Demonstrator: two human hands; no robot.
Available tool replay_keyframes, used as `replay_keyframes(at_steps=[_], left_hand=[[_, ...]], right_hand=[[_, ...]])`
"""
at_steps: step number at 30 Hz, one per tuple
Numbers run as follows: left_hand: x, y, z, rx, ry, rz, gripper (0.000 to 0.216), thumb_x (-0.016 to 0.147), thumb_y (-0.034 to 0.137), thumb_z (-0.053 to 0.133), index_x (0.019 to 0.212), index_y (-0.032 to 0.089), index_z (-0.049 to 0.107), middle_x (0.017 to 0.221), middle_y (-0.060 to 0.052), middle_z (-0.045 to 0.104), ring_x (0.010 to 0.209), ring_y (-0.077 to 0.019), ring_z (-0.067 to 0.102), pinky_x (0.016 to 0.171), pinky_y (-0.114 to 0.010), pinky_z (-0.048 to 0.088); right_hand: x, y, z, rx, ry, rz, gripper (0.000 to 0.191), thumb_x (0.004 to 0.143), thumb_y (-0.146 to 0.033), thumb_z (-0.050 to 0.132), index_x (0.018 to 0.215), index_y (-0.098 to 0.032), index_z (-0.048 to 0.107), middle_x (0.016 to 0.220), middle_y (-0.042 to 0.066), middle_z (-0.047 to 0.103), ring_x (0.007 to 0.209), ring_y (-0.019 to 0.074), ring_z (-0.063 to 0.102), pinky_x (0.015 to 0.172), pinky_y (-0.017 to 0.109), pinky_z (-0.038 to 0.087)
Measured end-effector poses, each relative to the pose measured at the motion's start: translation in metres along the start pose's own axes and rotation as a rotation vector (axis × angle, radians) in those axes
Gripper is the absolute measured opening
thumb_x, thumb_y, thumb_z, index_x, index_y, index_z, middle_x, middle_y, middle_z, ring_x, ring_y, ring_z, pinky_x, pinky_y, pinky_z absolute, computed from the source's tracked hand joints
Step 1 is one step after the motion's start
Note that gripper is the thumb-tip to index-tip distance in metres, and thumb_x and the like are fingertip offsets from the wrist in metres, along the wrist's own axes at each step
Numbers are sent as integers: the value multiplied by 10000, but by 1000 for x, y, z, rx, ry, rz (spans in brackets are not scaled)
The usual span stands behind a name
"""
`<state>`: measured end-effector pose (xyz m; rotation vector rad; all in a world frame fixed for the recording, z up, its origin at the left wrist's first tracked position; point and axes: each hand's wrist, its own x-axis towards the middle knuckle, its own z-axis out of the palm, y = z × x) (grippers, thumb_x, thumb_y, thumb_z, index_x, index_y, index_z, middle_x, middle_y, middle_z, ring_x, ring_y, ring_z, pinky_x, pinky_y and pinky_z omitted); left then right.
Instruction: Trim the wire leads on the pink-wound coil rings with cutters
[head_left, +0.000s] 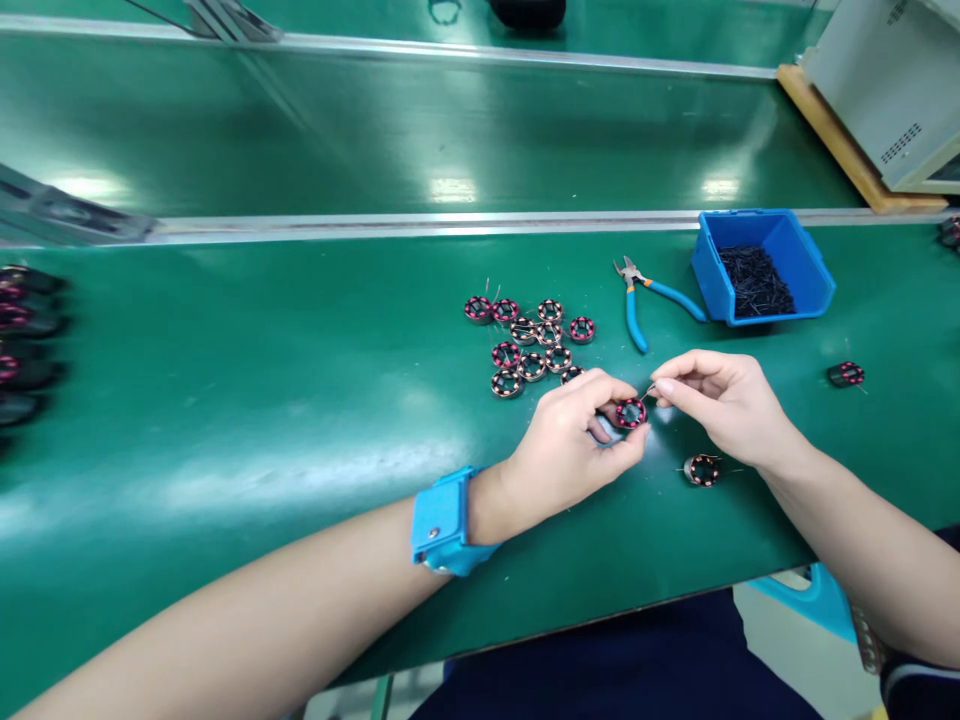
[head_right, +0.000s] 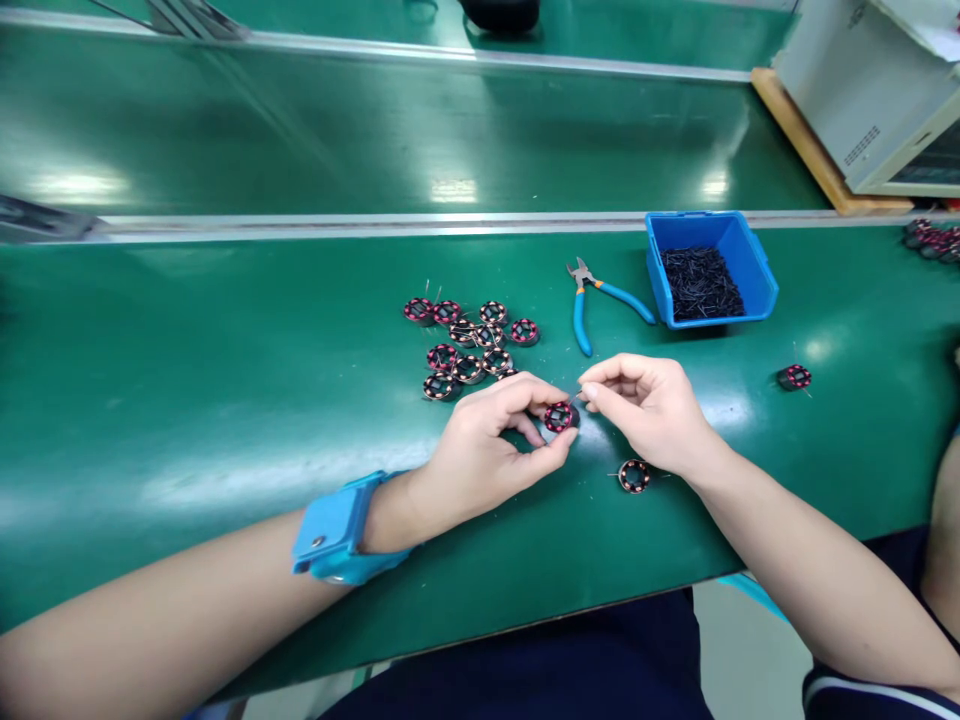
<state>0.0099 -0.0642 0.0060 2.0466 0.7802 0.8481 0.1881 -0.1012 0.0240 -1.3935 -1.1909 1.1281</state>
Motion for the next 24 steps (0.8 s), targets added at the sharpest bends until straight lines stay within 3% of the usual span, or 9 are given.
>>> replay_keyframes(at_steps=[24], left_hand=[[0, 0, 0, -2, -3, 20, 146, 754, 162, 654, 894, 125, 649, 816, -48, 650, 586, -82, 577, 485, -175, 532]], right_hand=[[-3, -2, -4, -26, -44, -3, 109, 755, -279, 727, 754, -175, 695, 720, 25, 697, 627, 130, 611, 609, 263, 506]])
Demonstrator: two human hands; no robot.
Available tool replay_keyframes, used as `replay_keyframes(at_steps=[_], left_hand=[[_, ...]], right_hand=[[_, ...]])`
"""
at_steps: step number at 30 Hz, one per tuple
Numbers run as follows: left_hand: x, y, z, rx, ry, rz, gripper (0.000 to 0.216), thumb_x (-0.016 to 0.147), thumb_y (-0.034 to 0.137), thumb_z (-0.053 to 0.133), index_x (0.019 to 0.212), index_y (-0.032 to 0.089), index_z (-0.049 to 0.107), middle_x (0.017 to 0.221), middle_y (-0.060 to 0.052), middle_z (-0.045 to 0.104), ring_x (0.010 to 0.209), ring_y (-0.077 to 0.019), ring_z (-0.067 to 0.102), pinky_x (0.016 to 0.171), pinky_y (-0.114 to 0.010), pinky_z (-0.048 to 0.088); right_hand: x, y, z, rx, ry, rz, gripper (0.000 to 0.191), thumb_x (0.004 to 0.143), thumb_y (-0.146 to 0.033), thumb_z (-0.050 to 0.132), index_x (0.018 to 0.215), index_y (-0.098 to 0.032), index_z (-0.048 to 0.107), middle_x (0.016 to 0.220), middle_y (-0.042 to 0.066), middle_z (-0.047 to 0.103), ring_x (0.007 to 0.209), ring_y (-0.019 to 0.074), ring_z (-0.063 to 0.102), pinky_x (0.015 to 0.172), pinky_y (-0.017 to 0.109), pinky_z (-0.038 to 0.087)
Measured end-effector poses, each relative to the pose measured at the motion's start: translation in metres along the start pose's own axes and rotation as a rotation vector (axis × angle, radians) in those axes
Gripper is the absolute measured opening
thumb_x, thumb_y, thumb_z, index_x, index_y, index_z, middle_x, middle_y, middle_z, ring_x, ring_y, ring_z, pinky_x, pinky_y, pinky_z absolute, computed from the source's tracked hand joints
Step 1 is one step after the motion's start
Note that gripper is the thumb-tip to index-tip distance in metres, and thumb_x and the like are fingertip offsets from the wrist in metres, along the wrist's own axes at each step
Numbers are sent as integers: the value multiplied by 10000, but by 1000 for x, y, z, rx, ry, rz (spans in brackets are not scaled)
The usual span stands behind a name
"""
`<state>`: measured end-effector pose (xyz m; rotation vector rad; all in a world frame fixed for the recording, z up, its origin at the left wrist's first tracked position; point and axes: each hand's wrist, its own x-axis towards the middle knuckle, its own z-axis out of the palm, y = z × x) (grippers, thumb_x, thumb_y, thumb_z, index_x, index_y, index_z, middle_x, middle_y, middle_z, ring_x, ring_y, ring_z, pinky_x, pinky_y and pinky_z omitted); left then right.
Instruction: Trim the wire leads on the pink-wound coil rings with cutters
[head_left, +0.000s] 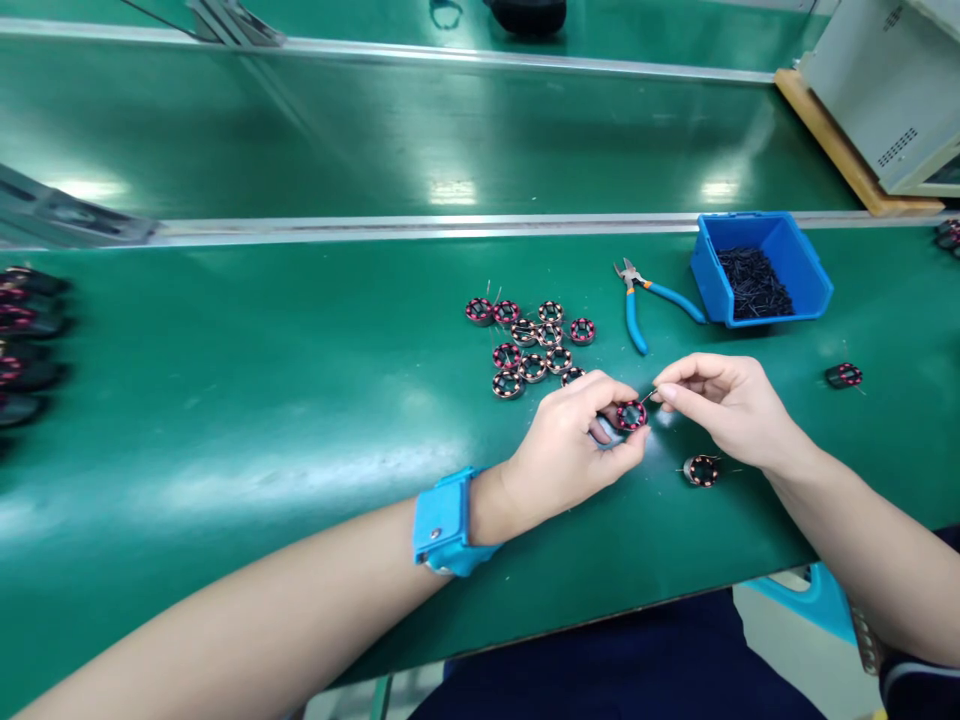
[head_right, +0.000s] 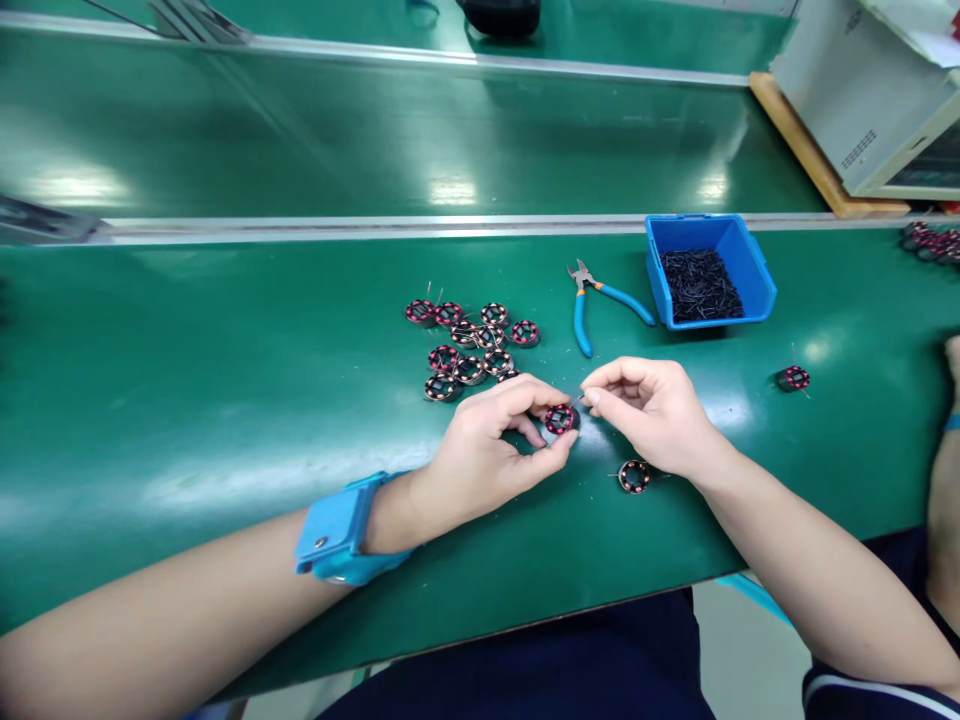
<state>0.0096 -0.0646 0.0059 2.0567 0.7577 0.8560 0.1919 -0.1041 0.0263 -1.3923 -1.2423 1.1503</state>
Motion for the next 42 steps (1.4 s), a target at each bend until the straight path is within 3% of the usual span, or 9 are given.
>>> replay_keyframes(at_steps=[17, 21, 25, 30, 36, 42], left_hand=[[1, -2, 0, 1, -1, 46, 160, 755, 155, 643, 904, 97, 655, 806, -60, 649, 605, -93, 577, 494, -188, 532], [0, -2, 1, -7, -5, 64, 161, 751, 134, 642, 911, 108, 647, 814, -52, 648, 640, -97, 591, 510, -177, 532], [0, -2, 1, -9, -1, 40, 189, 750, 149, 648, 937, 122, 642, 849, -53, 655, 641, -94, 594, 520, -180, 536], [-2, -1, 0, -33, -4, -9, 160, 747, 158, 651, 900, 117, 627, 822, -46, 652, 603, -86, 581, 529, -192, 536], [-2, -1, -1, -38, -62, 15, 120, 772, 153, 646, 887, 137, 617, 811, -33, 650, 654, -102, 593, 581, -212, 536], [-4, 2, -1, 52, -39, 46, 87, 788, 153, 655, 866, 139, 619, 770, -18, 645, 639, -104, 587, 586, -219, 514]], right_hand=[[-2, -1, 0, -52, -19, -9, 110, 779, -269, 696, 759, -161, 682, 722, 24, 692, 612, 125, 606, 589, 252, 502], [-5, -2, -1, -206, -127, -105, 88, 840, -212, 621, 819, -169, 695, 758, 21, 688, 683, 137, 628, 644, 259, 510], [-6, -5, -7, -419, -130, -287, 163, 851, -166, 611, 994, -156, 689, 859, 49, 685, 754, 147, 633, 719, 279, 512], [-6, -5, -11, -582, -183, -459, 124, 890, -134, 566, 902, -165, 685, 854, 55, 681, 771, 149, 628, 710, 276, 495], [-7, 1, -3, -671, -129, -527, 136, 908, -141, 520, 866, -171, 645, 825, 61, 665, 736, 159, 615, 670, 291, 492], [-14, 4, 4, -707, -172, -465, 191, 924, -128, 467, 908, -164, 654, 903, 82, 680, 795, 180, 636, 707, 313, 516]])
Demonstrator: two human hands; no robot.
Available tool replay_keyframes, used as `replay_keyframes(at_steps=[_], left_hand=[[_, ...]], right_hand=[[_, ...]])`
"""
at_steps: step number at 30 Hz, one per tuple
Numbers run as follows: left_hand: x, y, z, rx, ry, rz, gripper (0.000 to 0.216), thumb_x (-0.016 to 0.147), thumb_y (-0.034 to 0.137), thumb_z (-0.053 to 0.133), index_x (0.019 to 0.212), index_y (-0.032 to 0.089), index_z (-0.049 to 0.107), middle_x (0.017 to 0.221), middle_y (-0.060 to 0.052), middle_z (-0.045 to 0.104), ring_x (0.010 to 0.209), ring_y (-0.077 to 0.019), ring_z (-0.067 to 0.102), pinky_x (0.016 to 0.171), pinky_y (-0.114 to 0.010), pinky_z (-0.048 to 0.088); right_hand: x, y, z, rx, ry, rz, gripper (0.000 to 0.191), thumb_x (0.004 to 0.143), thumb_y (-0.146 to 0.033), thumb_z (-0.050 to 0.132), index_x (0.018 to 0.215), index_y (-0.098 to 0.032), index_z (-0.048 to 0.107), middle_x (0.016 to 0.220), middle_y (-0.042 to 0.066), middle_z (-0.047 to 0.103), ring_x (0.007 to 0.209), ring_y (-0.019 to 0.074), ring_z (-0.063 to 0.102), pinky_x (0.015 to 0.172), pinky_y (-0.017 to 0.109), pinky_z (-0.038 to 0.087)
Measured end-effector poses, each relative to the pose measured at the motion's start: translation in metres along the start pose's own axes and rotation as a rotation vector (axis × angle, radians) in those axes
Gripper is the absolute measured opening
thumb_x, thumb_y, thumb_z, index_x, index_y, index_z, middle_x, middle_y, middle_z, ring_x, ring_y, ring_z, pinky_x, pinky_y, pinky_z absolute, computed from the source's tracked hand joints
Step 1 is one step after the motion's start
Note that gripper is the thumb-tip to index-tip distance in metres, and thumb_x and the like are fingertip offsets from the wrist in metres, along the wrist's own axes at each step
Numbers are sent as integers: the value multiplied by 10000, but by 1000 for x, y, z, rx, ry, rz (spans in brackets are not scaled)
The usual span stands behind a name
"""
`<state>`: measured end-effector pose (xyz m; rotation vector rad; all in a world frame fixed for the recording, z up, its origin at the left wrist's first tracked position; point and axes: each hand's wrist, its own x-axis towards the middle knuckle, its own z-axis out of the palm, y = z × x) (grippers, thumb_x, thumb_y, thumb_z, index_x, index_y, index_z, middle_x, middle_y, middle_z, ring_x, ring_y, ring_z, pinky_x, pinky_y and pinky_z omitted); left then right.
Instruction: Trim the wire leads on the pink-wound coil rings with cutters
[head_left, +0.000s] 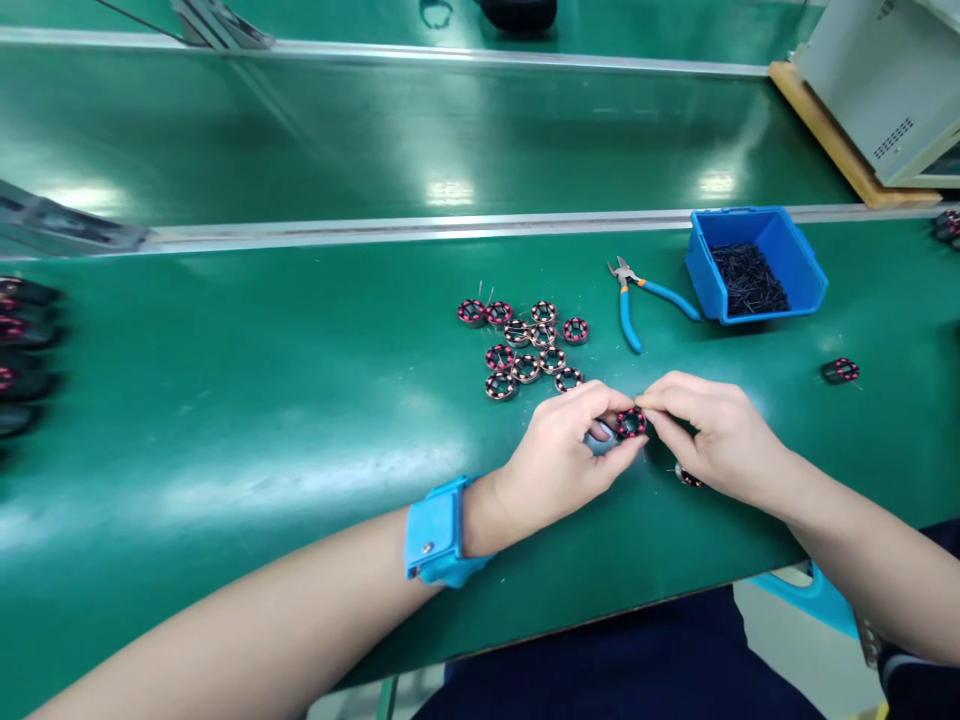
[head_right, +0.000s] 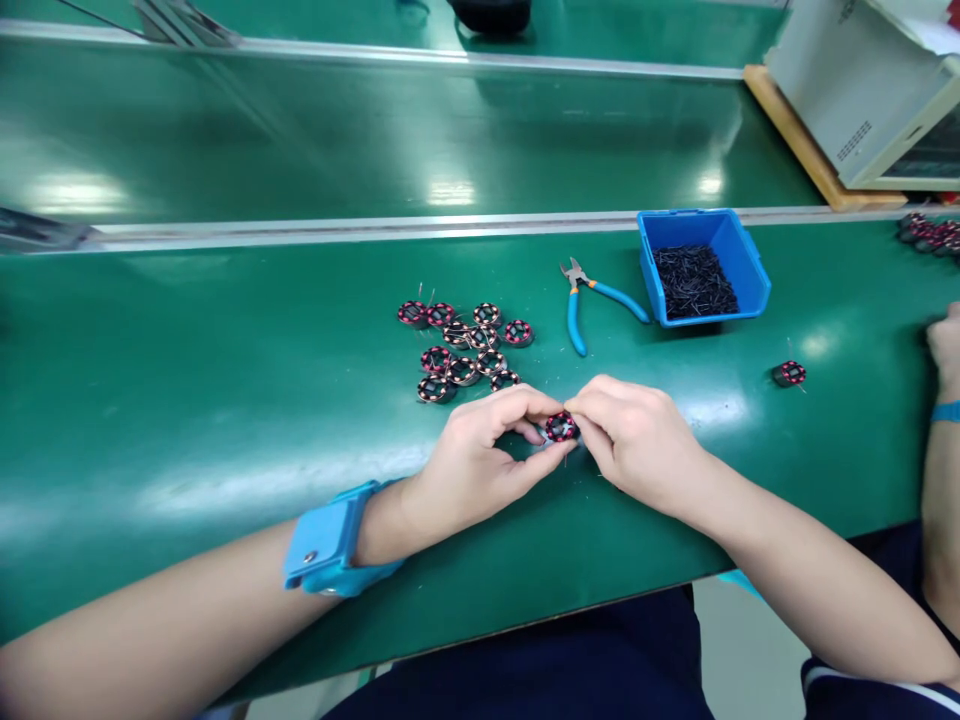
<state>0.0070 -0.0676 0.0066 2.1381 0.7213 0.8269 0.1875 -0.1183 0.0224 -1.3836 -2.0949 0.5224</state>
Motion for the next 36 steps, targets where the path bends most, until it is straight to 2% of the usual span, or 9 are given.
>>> replay_keyframes(at_steps=[5, 8, 11, 15, 19, 23, 27, 31, 36], left_hand=[[1, -4, -3, 178, 2, 33, 120, 799, 194, 661, 908, 158, 627, 813, -29, 684, 701, -148, 624, 671, -284, 538], [1, -3, -8, 379, -41, 81, 177, 819, 192, 615, 987, 138, 616, 914, -87, 697, 845, -227, 646, 774, -380, 546], [0, 9, -10, 521, -9, 196, 355, 805, 148, 571, 1157, 102, 547, 1152, -177, 631, 1030, -296, 599, 860, -449, 512], [0, 30, 2, 375, -149, 328, 474, 760, 148, 562, 1228, 137, 490, 1264, -141, 581, 1158, -294, 517, 941, -454, 449], [5, 35, 24, 320, -323, 200, 474, 725, 255, 624, 1168, 110, 537, 1146, -137, 632, 1162, -345, 477, 950, -506, 401], [7, 30, 31, 373, -304, 153, 189, 819, 239, 549, 965, 144, 624, 929, -110, 665, 973, -300, 552, 834, -473, 425], [5, 32, 17, 453, -259, 160, 396, 783, 436, 621, 996, 102, 624, 942, -154, 663, 918, -332, 559, 785, -492, 437], [5, 34, 4, 368, -377, 378, 593, 724, 182, 586, 1304, 132, 472, 1419, -159, 466, 1288, -346, 399, 1019, -519, 340], [9, 25, 6, 382, -529, 451, 395, 822, 62, 485, 1202, 144, 556, 1190, -99, 650, 1261, -297, 448, 1082, -530, 278]], right_hand=[[-2, -5, -7, -40, -57, -25, 255, 925, -127, 449, 1080, -166, 648, 1032, 99, 680, 957, 223, 638, 827, 380, 531], [8, 11, -34, -164, 219, -25, 265, 888, -158, 521, 1116, -187, 654, 1111, 108, 679, 1021, 243, 629, 921, 403, 501], [29, 44, -67, -456, 416, 158, 240, 834, -176, 569, 1039, -185, 693, 1066, 116, 689, 1024, 289, 624, 927, 442, 484], [60, 88, -86, -682, 197, 500, 130, 738, -212, 654, 830, -154, 726, 835, 120, 716, 868, 308, 659, 821, 451, 515], [77, 104, -78, -693, 137, 538, 93, 726, -236, 675, 681, -161, 708, 725, 110, 704, 815, 290, 659, 801, 428, 512], [77, 102, -72, -647, 222, 535, 79, 733, -205, 660, 706, -167, 724, 736, 113, 707, 813, 302, 649, 800, 455, 500], [71, 98, -76, -578, 297, 545, 106, 760, -193, 645, 764, -157, 744, 758, 120, 707, 849, 320, 634, 814, 483, 479], [58, 81, -79, -431, 408, 401, 161, 818, -203, 589, 818, -157, 743, 785, 91, 716, 788, 275, 656, 781, 420, 493], [28, 38, -61, -62, 623, 216, 156, 855, -300, 604, 919, -229, 727, 810, 57, 703, 698, 201, 651, 658, 349, 512]])
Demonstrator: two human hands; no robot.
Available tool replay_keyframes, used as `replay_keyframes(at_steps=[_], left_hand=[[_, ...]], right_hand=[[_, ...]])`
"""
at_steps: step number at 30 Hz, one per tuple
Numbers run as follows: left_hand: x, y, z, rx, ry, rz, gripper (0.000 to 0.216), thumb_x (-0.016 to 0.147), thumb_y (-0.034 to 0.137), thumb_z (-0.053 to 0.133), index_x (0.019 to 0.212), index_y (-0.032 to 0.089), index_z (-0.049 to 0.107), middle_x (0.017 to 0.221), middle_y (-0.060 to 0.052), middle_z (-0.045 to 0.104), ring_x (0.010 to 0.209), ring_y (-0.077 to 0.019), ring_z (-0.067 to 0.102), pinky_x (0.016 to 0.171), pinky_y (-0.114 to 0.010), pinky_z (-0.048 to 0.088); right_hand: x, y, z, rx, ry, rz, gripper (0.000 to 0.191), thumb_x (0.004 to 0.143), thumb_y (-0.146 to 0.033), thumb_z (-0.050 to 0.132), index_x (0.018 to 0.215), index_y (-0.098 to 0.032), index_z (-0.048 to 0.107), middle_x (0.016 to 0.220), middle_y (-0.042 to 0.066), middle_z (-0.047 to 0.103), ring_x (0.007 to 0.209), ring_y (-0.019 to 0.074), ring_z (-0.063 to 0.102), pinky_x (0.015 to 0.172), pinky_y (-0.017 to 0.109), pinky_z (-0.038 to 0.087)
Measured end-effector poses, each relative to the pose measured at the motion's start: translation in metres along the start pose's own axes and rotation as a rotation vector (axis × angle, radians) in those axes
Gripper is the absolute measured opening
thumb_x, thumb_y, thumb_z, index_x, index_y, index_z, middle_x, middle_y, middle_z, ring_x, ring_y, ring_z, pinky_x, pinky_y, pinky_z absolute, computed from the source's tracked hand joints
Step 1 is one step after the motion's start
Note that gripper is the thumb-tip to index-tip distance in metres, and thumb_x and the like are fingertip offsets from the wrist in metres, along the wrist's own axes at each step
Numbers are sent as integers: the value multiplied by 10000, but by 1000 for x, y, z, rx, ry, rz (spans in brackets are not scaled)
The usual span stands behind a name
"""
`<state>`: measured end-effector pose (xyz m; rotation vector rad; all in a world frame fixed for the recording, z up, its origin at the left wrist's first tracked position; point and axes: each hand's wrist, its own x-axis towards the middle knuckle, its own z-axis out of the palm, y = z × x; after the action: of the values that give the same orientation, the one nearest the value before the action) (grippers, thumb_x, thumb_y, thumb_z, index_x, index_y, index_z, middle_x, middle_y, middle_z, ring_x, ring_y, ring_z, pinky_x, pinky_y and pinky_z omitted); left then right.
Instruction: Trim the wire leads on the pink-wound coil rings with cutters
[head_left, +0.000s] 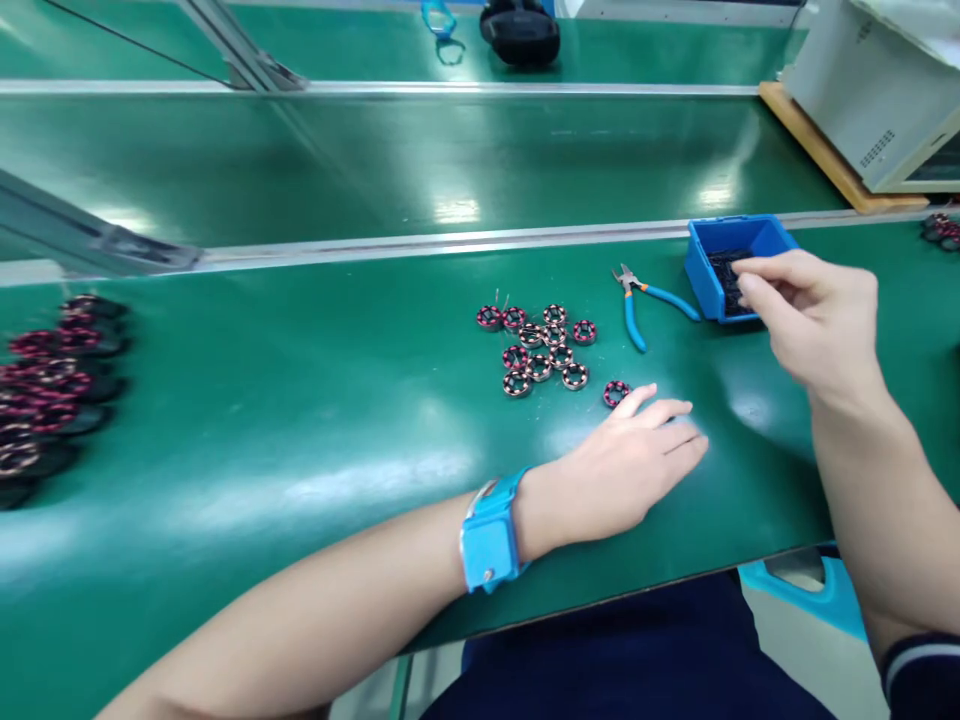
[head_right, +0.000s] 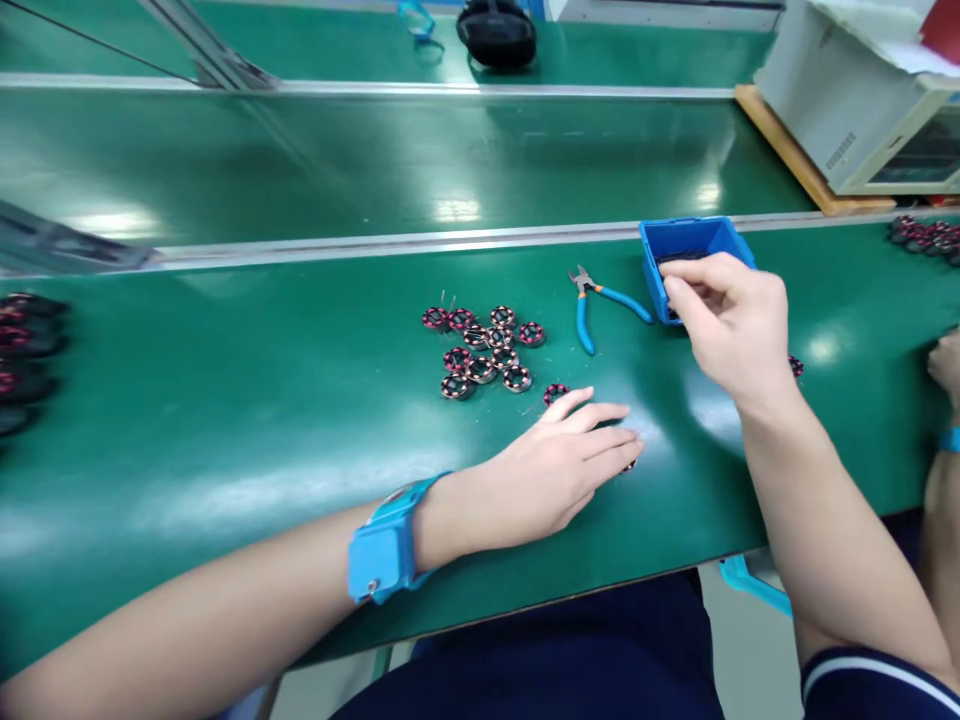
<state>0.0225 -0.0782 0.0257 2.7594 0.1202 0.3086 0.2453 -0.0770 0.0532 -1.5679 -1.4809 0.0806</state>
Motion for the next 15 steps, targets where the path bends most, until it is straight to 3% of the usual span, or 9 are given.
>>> replay_keyframes(at_steps=[3, 7, 12, 15], left_hand=[[1, 2, 2, 23, 21, -33, 230, 888, 127, 474, 1071, 144, 611, 972, -96, 692, 1054, -269, 559, 923, -445, 423], [-11, 15, 5, -86, 48, -162, 105, 854, 167, 520, 911, 148, 606, 930, -88, 670, 845, -216, 583, 741, -346, 486], [-37, 23, 11, -478, 368, -477, 163, 767, 124, 579, 924, 168, 571, 843, -33, 668, 698, -132, 614, 618, -248, 521], [-41, 17, 10, -593, 510, -578, 244, 753, 134, 609, 994, 157, 579, 811, -25, 671, 654, -111, 628, 561, -210, 531]], right_hand=[[-26, -15, 5, 187, 1, 39, 118, 836, -320, 641, 900, -251, 711, 805, 47, 683, 694, 192, 644, 633, 342, 524], [-45, -24, 16, 406, -105, 177, 117, 785, -317, 705, 869, -236, 693, 773, 29, 668, 661, 174, 636, 620, 330, 548], [-57, -33, 27, 691, -330, 404, 154, 742, -317, 753, 822, -199, 694, 743, 21, 685, 629, 146, 654, 626, 301, 568], [-64, -36, 35, 760, -465, 503, 207, 716, -347, 771, 806, -176, 698, 739, 29, 704, 618, 143, 667, 625, 298, 579]])
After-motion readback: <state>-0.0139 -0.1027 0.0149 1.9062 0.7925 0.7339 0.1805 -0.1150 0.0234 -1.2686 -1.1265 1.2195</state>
